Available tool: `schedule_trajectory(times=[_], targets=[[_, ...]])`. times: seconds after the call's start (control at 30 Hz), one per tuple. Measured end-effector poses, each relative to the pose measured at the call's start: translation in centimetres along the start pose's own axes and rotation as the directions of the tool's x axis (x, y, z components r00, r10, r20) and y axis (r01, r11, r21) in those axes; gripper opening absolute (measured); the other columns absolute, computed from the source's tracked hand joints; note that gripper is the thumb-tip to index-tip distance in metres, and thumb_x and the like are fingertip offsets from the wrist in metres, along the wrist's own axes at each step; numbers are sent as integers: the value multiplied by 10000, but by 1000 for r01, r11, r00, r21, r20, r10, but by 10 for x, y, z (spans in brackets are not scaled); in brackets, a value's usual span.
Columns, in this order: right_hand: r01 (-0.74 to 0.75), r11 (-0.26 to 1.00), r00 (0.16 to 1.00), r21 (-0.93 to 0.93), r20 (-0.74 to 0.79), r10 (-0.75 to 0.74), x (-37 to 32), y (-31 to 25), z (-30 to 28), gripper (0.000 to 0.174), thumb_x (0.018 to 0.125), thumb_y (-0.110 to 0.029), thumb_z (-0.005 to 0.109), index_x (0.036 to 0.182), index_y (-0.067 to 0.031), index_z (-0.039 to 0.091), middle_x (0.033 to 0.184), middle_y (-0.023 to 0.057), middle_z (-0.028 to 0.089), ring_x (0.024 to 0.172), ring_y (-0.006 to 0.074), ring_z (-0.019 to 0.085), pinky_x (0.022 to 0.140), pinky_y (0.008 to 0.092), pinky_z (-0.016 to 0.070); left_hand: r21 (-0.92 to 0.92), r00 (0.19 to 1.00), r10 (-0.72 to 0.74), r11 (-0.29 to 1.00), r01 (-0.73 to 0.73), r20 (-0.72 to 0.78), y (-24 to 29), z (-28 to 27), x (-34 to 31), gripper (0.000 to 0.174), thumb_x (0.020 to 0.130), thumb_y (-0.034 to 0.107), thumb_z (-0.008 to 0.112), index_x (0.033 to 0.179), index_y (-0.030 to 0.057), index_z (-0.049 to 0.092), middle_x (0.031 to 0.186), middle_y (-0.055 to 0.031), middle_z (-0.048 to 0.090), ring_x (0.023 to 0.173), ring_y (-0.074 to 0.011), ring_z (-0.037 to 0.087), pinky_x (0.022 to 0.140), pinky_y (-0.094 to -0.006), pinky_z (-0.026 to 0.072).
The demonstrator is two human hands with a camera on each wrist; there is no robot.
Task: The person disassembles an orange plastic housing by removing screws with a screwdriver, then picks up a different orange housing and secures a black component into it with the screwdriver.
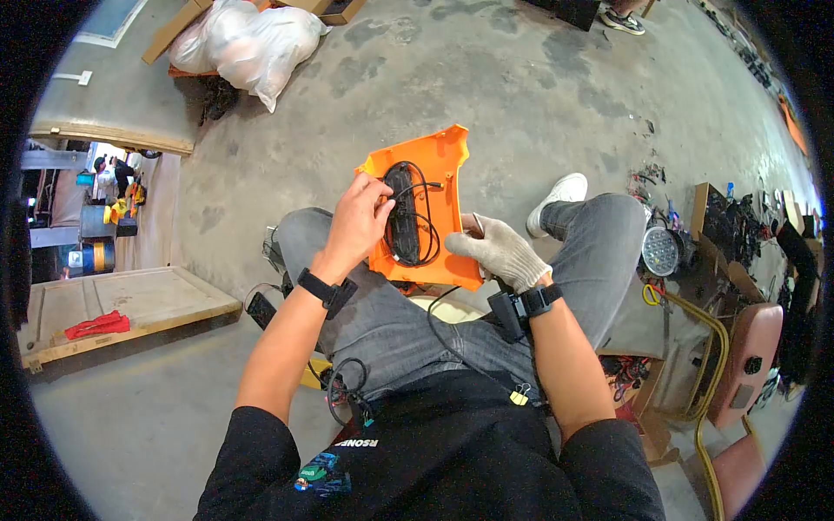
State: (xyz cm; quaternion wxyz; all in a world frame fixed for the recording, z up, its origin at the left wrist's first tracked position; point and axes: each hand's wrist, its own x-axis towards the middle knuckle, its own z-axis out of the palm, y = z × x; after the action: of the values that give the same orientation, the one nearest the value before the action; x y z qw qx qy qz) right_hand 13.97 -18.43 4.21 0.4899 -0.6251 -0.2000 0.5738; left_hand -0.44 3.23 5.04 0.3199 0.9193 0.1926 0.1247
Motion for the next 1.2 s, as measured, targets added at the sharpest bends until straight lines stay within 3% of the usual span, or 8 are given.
schedule_trajectory(times=[0.17,0.23,0.3,0.4,0.5,0.57,0.73,1.2], targets=[[19,1000,999,18,-38,-18,0,4,1,535,889,-359,696,1260,21,631,836,3,645,539,41,497,478,212,420,66,990,5,998,4,-139,-9,-1,-14,223,855,24,749,1052,-3,648,1007,-126,602,798,-263,647,708,-361,529],[-7,997,996,78,-86,14,-4,-1,1,478,900,-361,698,1193,12,642,808,-4,627,529,39,501,466,199,421,-2,955,-207,977,211,-213,-18,-3,-23,316,845,52,768,1124,6,626,1007,-124,602,807,-245,654,709,-357,533],[-26,995,996,93,-88,34,0,6,-2,449,906,-363,699,1168,-3,645,804,-11,622,522,39,502,460,196,421,17,950,-271,961,277,-152,-34,-1,-31,395,887,124,763,1208,-26,589,1036,-124,639,851,-220,658,736,-355,540],[-39,991,996,131,-81,49,3,6,-2,398,917,-364,698,1133,-33,651,803,-25,618,521,35,498,460,193,412,-312,868,-463,810,497,180,-45,1,-34,579,962,328,702,1327,-98,556,1143,-189,706,993,-231,692,873,-350,544],[3,986,998,168,-55,7,3,9,-2,338,932,-343,687,1130,-69,657,817,-48,621,541,24,483,481,188,372,-482,792,-453,630,609,409,-38,-6,-31,466,990,297,670,1266,-76,623,1112,-136,720,980,-187,685,881,-326,532],[1,991,991,132,-132,17,-3,2,1,339,946,-344,669,1142,-68,651,812,-62,611,553,22,470,494,187,350,-650,793,-340,454,609,506,-47,9,-31,358,1026,273,636,1237,-15,655,1078,-52,699,931,-120,653,834,-300,533],[10,995,988,103,-157,6,6,15,-3,387,956,-393,673,1153,-64,617,735,-51,553,476,43,427,433,207,326,-734,852,-285,434,523,439,-44,31,-31,350,973,300,709,1143,-6,711,977,6,702,842,-106,638,766,-281,524],[-46,989,972,144,-220,77,16,38,-27,367,950,-460,701,1046,-127,580,605,-48,440,425,80,368,409,243,265,-732,752,-372,229,642,543,-15,10,-41,301,913,168,703,1169,9,691,1012,-98,729,841,-184,709,699,-343,581]])
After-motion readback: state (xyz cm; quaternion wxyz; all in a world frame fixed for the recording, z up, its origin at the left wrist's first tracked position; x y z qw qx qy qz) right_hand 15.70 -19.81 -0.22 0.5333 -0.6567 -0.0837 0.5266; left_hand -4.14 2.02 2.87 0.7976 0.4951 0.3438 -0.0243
